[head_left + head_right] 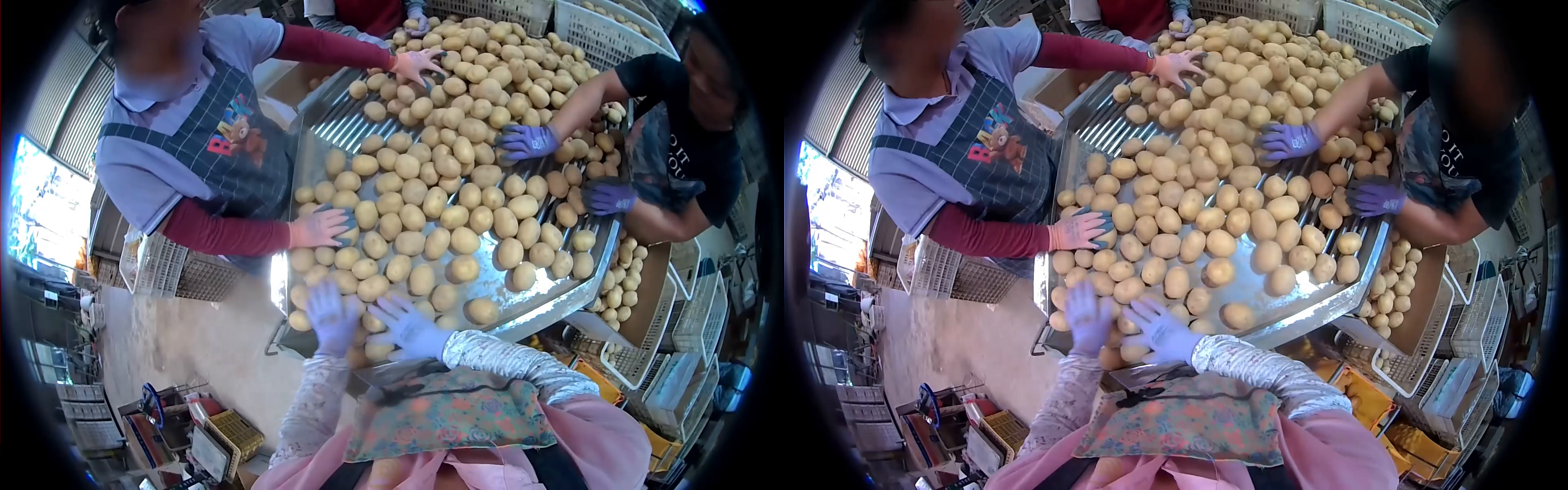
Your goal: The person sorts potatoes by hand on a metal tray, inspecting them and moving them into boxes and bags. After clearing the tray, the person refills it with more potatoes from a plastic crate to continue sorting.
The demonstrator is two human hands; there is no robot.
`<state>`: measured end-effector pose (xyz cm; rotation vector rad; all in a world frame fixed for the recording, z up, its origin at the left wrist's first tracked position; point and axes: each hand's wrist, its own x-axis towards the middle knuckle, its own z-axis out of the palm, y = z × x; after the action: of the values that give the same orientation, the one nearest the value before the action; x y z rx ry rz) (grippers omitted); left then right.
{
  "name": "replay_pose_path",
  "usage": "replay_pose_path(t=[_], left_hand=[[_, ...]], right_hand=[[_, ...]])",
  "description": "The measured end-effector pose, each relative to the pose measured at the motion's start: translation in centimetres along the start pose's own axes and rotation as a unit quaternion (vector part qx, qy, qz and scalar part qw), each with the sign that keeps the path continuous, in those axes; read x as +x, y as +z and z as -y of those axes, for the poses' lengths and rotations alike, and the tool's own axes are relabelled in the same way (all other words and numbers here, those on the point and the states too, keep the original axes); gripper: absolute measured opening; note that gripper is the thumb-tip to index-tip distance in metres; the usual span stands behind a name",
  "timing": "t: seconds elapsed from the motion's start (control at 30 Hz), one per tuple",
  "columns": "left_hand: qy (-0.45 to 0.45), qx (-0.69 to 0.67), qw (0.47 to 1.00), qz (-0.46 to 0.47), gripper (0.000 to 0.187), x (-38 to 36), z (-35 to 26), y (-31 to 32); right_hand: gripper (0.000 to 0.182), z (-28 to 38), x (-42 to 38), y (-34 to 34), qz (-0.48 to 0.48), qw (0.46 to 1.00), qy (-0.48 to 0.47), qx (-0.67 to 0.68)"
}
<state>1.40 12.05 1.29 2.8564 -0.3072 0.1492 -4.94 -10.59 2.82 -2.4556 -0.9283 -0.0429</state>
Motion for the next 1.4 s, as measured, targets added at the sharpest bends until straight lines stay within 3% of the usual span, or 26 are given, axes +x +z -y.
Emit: replay_pose_path(t=[0.07,0.1,0.13,0.17,0.2,0.27,0.3,0.33,0.4,0.43,0.5,0.53,0.6,0.7,0.77,0.8,0.87,0.9,0.97,1.0,1.07,1.1,1.17,1.23,1.3,1.4], left_hand=[[0.235,0.200,0.951,0.005,0.064,-0.4,-1.5,3.6],[0.234,0.198,0.952,0.007,0.064,-0.5,-2.0,2.8],[0.241,0.093,0.965,0.037,0.064,-0.1,-2.8,0.8],[0.248,-0.014,0.966,0.068,0.064,0.5,-3.4,-0.4],[0.250,-0.017,0.965,0.072,0.064,1.4,-3.4,-0.5],[0.160,-0.014,0.986,0.053,0.066,3.6,-3.7,-0.3],[0.138,0.023,0.990,-0.009,0.068,4.1,-4.2,2.5],[0.136,0.024,0.990,-0.006,0.068,4.9,-6.0,3.3],[0.113,-0.012,0.993,-0.043,0.068,6.1,-10.5,4.6],[0.115,-0.013,0.992,-0.046,0.068,5.3,-12.1,5.1],[0.249,-0.039,0.967,-0.036,0.076,3.5,-13.7,5.4],[0.253,-0.036,0.966,-0.039,0.076,2.6,-13.5,4.0],[0.340,-0.113,0.931,0.072,0.075,-0.7,-13.2,1.4],[0.306,-0.198,0.923,0.122,0.071,-3.7,-6.7,0.7],[0.281,-0.066,0.948,0.136,0.062,-3.8,-3.4,-2.8],[0.282,-0.064,0.948,0.136,0.062,-3.5,-2.2,-3.2],[0.156,-0.046,0.983,0.083,0.063,-3.0,-0.6,-3.9],[0.158,-0.043,0.983,0.083,0.063,-2.5,0.0,-3.4],[0.035,-0.007,0.999,-0.032,0.062,-0.7,1.1,-0.8],[0.032,-0.006,0.999,-0.033,0.062,0.1,0.9,0.5],[0.276,0.201,0.930,-0.139,0.064,0.8,-1.0,2.8],[0.272,0.203,0.930,-0.140,0.064,0.0,-2.7,2.8],[0.232,-0.010,0.972,0.042,0.063,-2.1,-6.3,1.3],[0.230,-0.008,0.970,0.079,0.064,-3.7,-3.9,-1.2],[0.229,-0.003,0.967,0.113,0.065,-5.5,-0.3,-3.2],[0.186,0.032,0.976,0.112,0.067,-7.2,3.9,-5.2]], right_hand=[[0.053,-0.2,-0.8,-0.4,0.035,0.998,-0.058,0.012],[0.047,-1.5,-2.1,0.1,-0.036,0.994,-0.096,0.047],[0.047,-2.6,-3.8,-0.8,-0.034,0.994,-0.094,0.047],[0.046,-3.8,-5.5,-2.4,-0.031,0.994,-0.067,0.076],[0.045,-5.0,-7.4,-4.1,-0.028,0.993,-0.039,0.106],[0.044,-8.0,-10.5,-8.4,-0.037,0.981,0.070,0.175],[0.048,-9.6,-11.6,-10.1,-0.070,0.982,0.144,0.100],[0.052,-11.0,-11.8,-11.2,-0.106,0.970,0.216,0.022],[0.057,-13.5,-10.6,-11.8,-0.232,0.905,0.270,-0.231],[0.057,-13.7,-10.3,-11.5,-0.235,0.904,0.270,-0.234],[0.065,-13.9,-9.2,-10.8,-0.170,0.874,0.339,-0.305],[0.065,-13.4,-8.9,-10.7,-0.176,0.872,0.339,-0.305],[0.068,-11.5,-9.4,-10.3,-0.099,0.932,0.246,-0.247],[0.069,-7.8,-11.1,-8.2,-0.074,0.957,0.206,-0.189],[0.068,-6.0,-11.0,-7.0,-0.054,0.973,0.175,-0.141],[0.067,-5.2,-10.0,-6.3,-0.054,0.976,0.161,-0.136],[0.065,-3.9,-7.7,-5.1,-0.055,0.979,0.145,-0.130],[0.063,-3.5,-6.3,-4.5,-0.049,0.985,0.126,-0.103],[0.061,-2.9,-3.7,-3.2,-0.045,0.990,0.103,-0.080],[0.059,-2.5,-2.6,-2.2,-0.055,0.991,0.099,-0.075],[0.058,-2.0,-2.2,-1.5,-0.064,0.991,0.091,-0.070],[0.055,-1.9,-2.5,-1.4,-0.061,0.993,0.070,-0.070],[0.049,-3.7,-6.1,-2.7,-0.076,0.994,0.047,-0.059],[0.052,-5.1,-9.4,-3.6,-0.064,0.981,0.065,-0.173],[0.057,-5.6,-11.6,-7.1,-0.077,0.981,0.175,-0.023],[0.061,-6.0,-13.8,-8.9,-0.065,0.969,0.213,-0.103]])
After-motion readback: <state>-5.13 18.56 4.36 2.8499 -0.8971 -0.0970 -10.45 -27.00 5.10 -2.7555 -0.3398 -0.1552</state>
